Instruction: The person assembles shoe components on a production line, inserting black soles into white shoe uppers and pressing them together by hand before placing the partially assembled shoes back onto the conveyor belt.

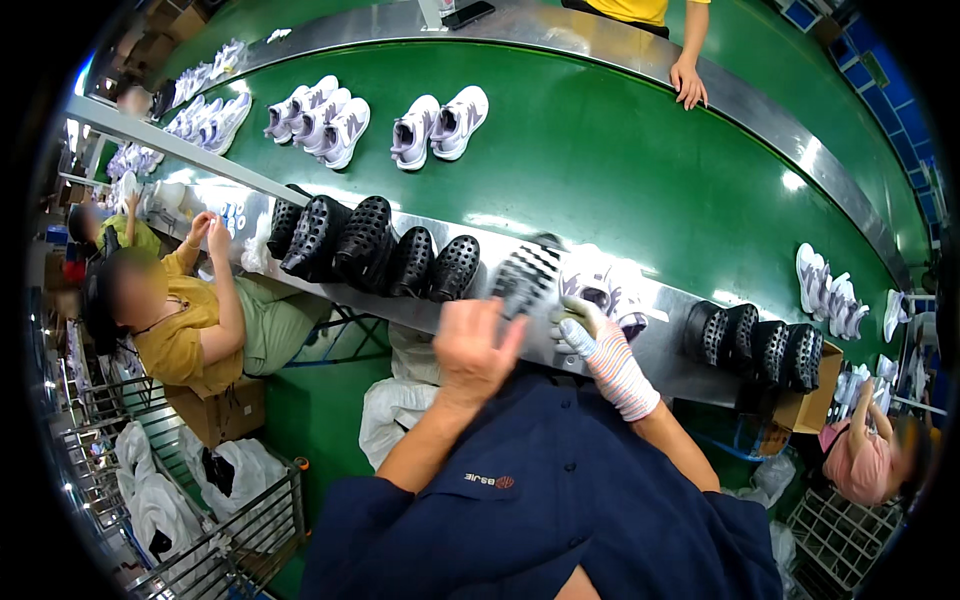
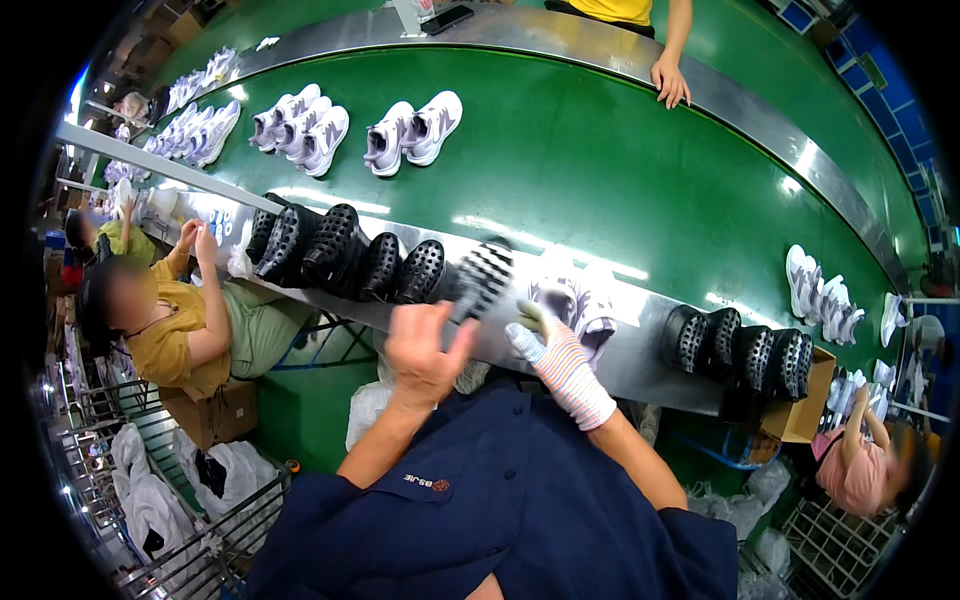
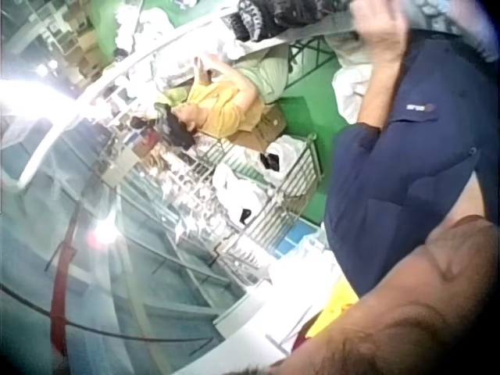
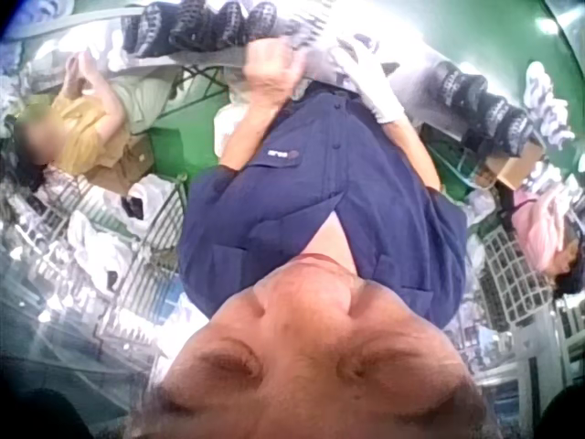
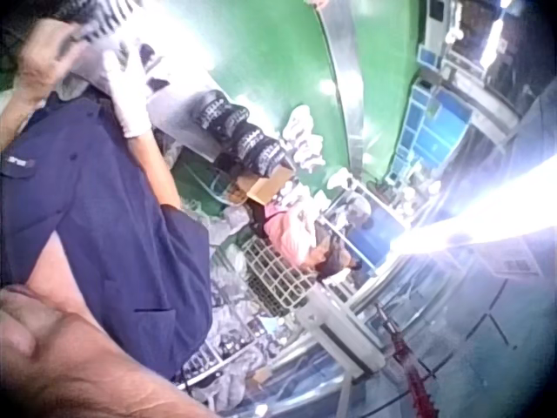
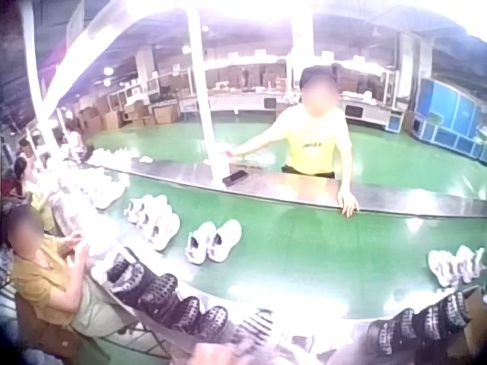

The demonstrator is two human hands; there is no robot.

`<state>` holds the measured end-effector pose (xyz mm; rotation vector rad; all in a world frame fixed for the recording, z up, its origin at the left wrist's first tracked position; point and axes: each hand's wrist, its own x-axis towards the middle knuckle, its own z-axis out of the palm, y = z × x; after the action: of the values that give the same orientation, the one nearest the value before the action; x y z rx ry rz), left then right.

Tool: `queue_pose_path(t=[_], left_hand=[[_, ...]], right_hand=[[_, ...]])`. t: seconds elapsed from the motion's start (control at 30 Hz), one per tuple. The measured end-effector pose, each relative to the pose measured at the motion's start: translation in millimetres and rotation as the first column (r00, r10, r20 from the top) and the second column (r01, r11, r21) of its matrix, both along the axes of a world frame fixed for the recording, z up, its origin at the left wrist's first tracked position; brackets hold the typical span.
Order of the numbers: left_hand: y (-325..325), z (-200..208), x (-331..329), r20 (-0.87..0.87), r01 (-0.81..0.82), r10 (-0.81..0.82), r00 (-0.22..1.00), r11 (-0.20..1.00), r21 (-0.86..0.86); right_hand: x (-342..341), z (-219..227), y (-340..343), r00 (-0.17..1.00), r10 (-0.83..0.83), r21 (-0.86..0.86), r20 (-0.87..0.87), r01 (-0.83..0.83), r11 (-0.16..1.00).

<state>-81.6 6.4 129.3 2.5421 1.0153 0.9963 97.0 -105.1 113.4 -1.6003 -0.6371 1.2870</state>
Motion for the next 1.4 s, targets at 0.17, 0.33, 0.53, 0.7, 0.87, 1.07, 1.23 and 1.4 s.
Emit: queue_pose_path(t=[0.17,0.33,0.53,0.7,0.87,1.07,1.23,1.4], left_hand=[[-13,2,27,0.264,0.263,-0.176,0.948,0.901,-0.345],[8,-18,64,0.360,0.223,0.065,0.931,0.677,-0.701],[3,-55,80,0.415,0.376,0.182,0.891,0.217,-0.901],[-15,-72,92,0.373,0.258,0.259,0.891,0.387,-0.885],[-29,-89,96,0.275,0.171,0.207,0.939,0.413,-0.895],[-12,-100,108,0.061,0.201,-0.195,0.979,0.876,-0.439],[15,-123,123,-0.023,0.436,-0.495,0.868,0.785,-0.441],[14,-128,129,0.012,0.496,-0.604,0.797,0.643,-0.583]], right_hand=[[-1,15,-3,0.855,-0.100,-0.059,-0.508,0.081,0.995],[5,25,-13,0.840,0.028,-0.072,-0.542,-0.080,0.994],[4,24,-23,0.796,0.299,-0.236,0.526,-0.201,0.951],[3,20,-33,0.717,0.270,-0.282,0.643,-0.106,0.953],[16,18,-41,0.661,0.372,-0.372,0.652,-0.149,0.916],[49,7,-59,0.621,0.558,-0.587,0.551,-0.188,0.788],[56,-5,-40,0.602,0.574,-0.645,0.555,-0.124,0.754],[33,-48,-10,0.465,0.523,-0.557,0.714,-0.076,0.827]])
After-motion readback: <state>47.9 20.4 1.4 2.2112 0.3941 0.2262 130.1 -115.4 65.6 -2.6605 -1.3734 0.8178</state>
